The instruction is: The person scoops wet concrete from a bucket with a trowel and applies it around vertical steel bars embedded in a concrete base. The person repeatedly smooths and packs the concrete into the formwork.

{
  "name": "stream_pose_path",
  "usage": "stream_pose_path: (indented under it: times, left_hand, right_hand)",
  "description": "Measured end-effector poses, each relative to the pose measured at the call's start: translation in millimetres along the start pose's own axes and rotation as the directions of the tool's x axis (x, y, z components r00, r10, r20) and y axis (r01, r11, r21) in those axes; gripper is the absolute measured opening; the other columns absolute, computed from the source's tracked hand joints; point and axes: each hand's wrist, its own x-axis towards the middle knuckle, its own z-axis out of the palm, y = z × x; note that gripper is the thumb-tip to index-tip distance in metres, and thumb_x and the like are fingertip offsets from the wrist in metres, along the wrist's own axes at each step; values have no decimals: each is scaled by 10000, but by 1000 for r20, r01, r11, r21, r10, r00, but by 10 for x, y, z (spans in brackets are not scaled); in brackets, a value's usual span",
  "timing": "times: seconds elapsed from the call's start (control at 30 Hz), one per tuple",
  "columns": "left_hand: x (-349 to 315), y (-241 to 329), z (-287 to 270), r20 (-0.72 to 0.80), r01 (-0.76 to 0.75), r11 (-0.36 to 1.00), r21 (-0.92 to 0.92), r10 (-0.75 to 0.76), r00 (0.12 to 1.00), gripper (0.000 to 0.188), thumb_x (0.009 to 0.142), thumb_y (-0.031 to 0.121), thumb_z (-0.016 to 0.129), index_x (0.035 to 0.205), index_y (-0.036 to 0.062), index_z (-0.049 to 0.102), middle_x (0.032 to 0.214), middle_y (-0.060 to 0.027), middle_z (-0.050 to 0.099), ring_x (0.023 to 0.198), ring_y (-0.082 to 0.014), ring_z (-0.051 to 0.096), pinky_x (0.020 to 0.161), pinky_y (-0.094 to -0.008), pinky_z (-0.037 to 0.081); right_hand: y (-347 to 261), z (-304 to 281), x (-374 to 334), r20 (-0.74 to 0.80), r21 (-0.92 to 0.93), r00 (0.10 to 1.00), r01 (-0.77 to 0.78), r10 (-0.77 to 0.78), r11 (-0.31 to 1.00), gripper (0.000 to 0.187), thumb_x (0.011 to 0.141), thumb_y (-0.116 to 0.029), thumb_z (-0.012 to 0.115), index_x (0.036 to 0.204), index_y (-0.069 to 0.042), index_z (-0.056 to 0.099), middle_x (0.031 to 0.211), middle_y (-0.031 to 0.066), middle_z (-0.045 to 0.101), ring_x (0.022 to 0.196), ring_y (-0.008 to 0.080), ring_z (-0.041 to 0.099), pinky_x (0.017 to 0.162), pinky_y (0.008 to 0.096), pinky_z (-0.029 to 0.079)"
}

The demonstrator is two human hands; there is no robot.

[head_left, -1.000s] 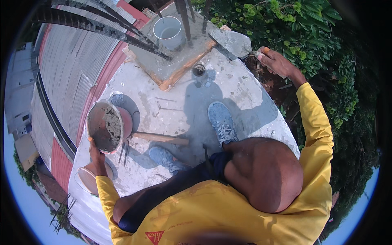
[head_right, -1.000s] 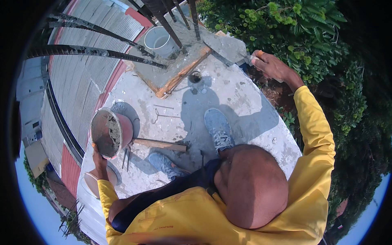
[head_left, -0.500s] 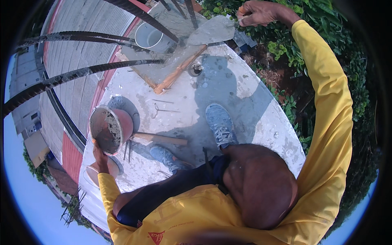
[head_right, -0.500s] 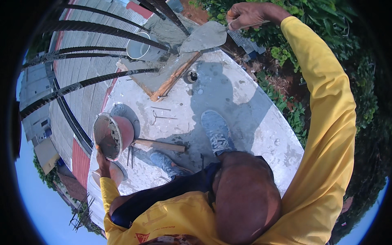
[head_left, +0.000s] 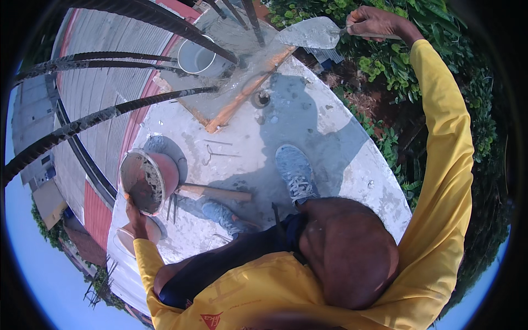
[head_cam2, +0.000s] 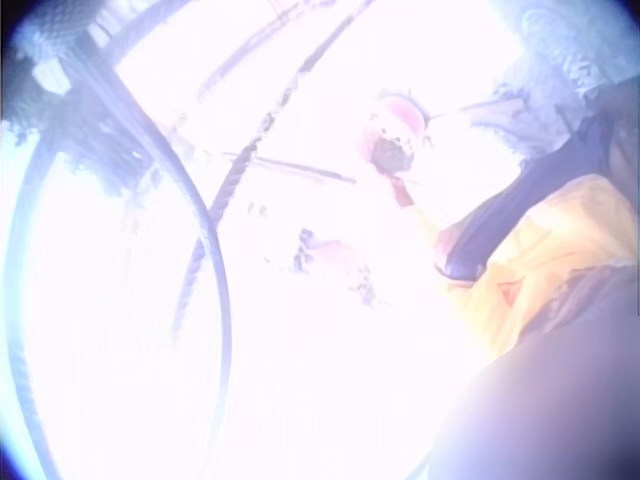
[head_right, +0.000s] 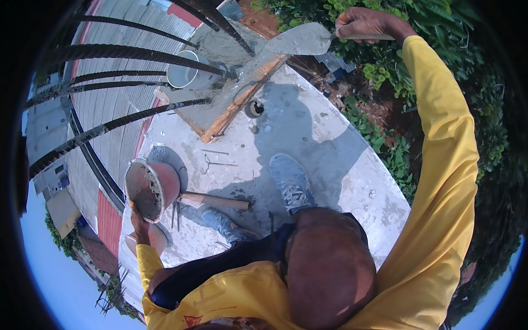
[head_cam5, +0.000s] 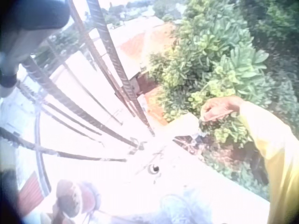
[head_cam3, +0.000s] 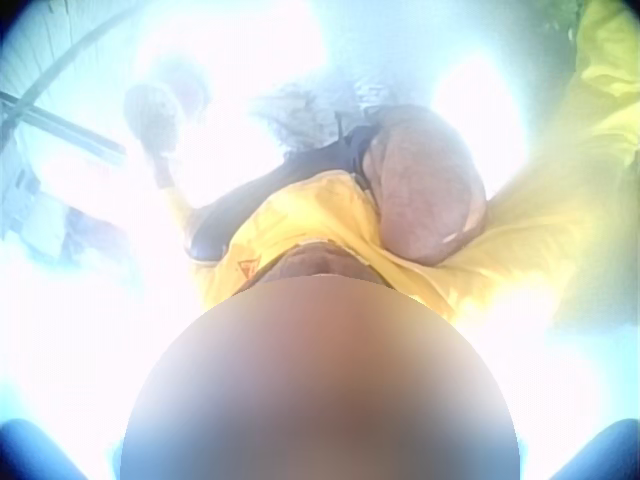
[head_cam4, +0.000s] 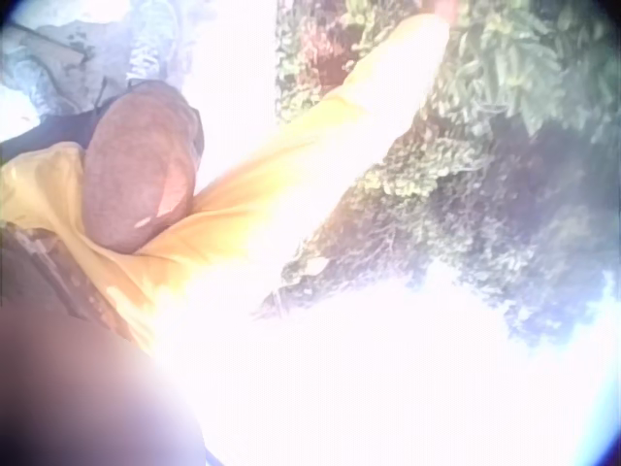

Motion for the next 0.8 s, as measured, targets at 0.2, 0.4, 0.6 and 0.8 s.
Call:
stream_pose_path:
  times: [0.2, 0.4, 0.6, 0.8]
  left_hand:
    - [-9, 42, 129, -43, 13, 980, -199, -22, 999, 539, 1154, 422, 433, 1375, -49, 574, 1202, -144, 700, 1067, -254, 697, 919, -391, 588]
    - [-39, 195, 179, -86, 171, 964, -202, -191, 978, 553, 1146, 452, 451, 1344, -43, 601, 1165, -127, 710, 1032, -243, 699, 899, -392, 587]
    - [-10, 24, 134, -89, 46, 999, -24, -48, 995, 509, 1154, 404, 445, 1322, -43, 620, 1101, -109, 725, 988, -225, 707, 880, -362, 583]
    - [15, 51, 172, -95, 197, 853, -483, -275, 957, 474, 1154, 363, 455, 1339, -43, 613, 1120, -96, 730, 1009, -216, 710, 879, -355, 579]
  right_hand:
    - [156, 174, 41, -18, 249, 991, 131, -131, 960, 308, 981, -423, 655, 993, -115, 673, 684, -13, 570, 490, 80, 508, 462, 264, 417]
    - [-23, 316, 254, -59, 339, 993, 117, -104, 933, 325, 1046, -415, 610, 997, -94, 616, 692, -11, 555, 496, 80, 500, 467, 272, 427]
    - [-112, 334, 352, -60, 324, 992, 121, -107, 938, 358, 1063, -448, 586, 1008, -95, 604, 684, -24, 522, 506, 80, 501, 468, 275, 424]
    - [-204, 352, 621, -43, 316, 985, 173, -168, 933, 373, 1059, -473, 579, 1052, -101, 603, 708, -21, 532, 507, 79, 489, 465, 276, 409]
